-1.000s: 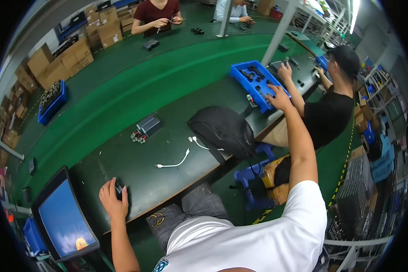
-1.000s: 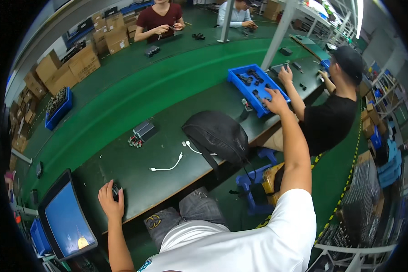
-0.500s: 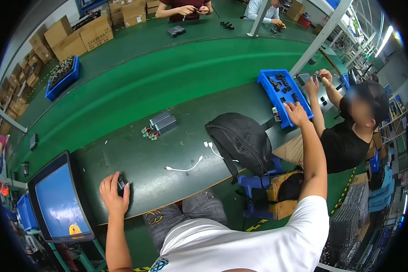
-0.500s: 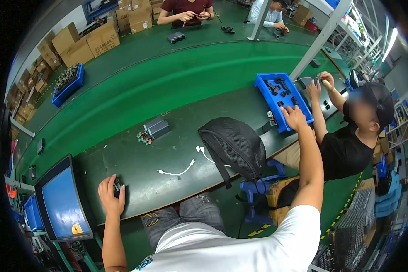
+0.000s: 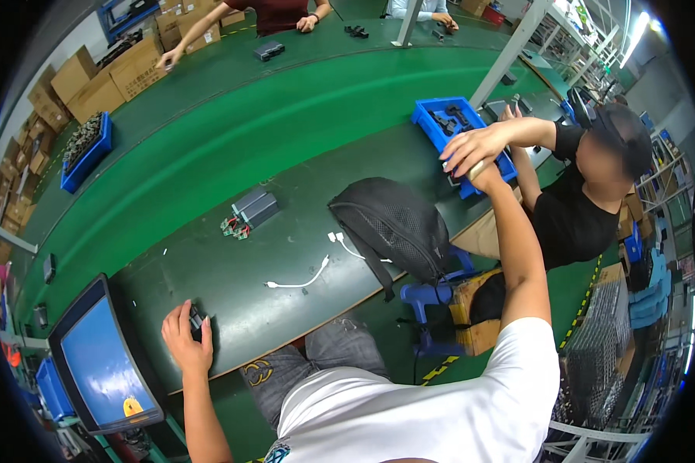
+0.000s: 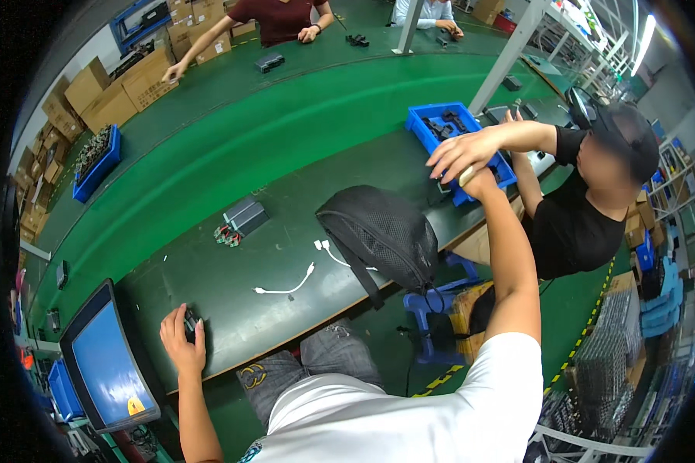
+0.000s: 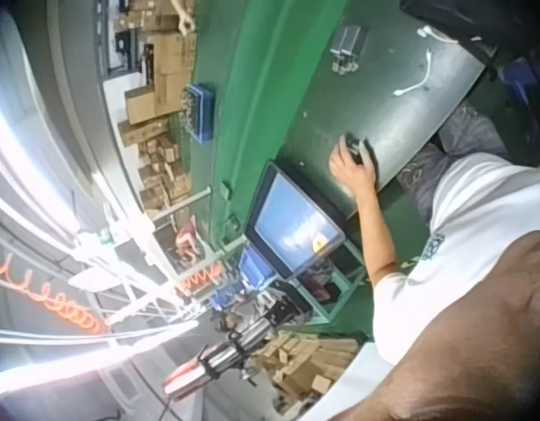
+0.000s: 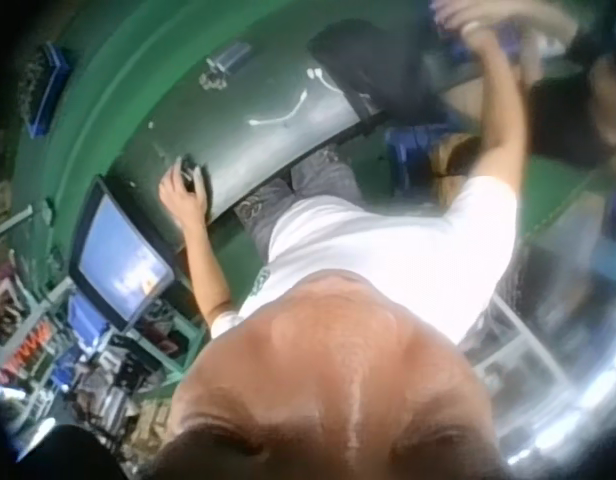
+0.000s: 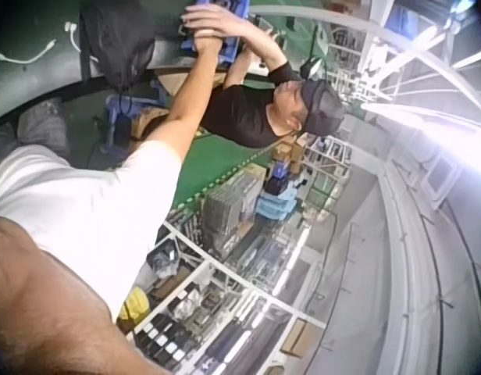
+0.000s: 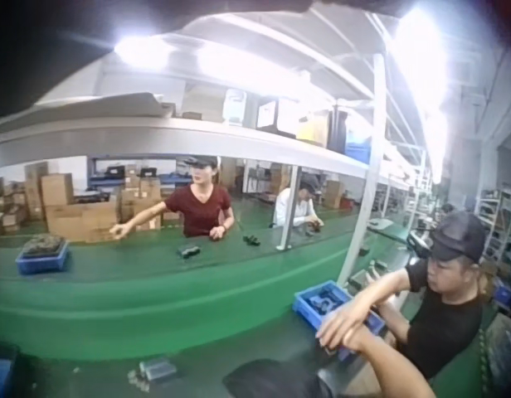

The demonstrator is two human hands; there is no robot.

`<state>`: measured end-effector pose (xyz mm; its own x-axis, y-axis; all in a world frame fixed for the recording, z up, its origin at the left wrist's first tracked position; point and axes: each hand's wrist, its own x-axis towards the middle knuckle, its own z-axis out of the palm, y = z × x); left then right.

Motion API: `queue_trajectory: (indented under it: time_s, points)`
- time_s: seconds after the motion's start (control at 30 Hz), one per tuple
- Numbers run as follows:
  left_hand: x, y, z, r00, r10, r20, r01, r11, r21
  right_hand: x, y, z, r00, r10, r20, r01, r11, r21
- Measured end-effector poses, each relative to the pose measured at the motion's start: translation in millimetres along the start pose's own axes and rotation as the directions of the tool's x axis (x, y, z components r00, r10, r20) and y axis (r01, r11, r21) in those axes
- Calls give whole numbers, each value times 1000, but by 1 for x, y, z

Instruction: Assemble electronic circuit boards into plastic housings on a production line.

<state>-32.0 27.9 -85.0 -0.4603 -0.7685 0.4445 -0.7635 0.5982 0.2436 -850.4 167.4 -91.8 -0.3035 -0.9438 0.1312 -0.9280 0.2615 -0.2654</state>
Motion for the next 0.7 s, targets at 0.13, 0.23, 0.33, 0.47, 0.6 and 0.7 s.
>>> queue_trajectory:
  time_s: [0.13, 0.23, 0.33, 0.47, 0.6, 0.7]
  points:
    - [7, 3, 14, 1000, 20, -8, -20, 999, -25, -13, 55, 2, 995, 93, -46, -99, 982, -160]
    - [-2, -4, -2, 1000, -5, -1, 5, 999, 41, 1, -16, 3, 973, 229, 14, -226, 966, -125]
    - [-1, -3, 3, 1000, -1, -4, 1, 1000, 30, 2, -21, -11, 937, 341, 80, -319, 925, -205]
    - [-1, -3, 6, 1000, 3, -6, -3, 999, 43, -3, -23, -8, 946, 313, -87, -323, 934, -154]
    - [-4, -4, 3, 1000, 1, -14, 0, 998, 57, -3, -65, -25, 920, 377, -109, -390, 911, -137]
    - [-3, -3, 5, 1000, 4, -20, -3, 999, 32, -7, -84, -38, 886, 460, -51, -463, 883, -76]
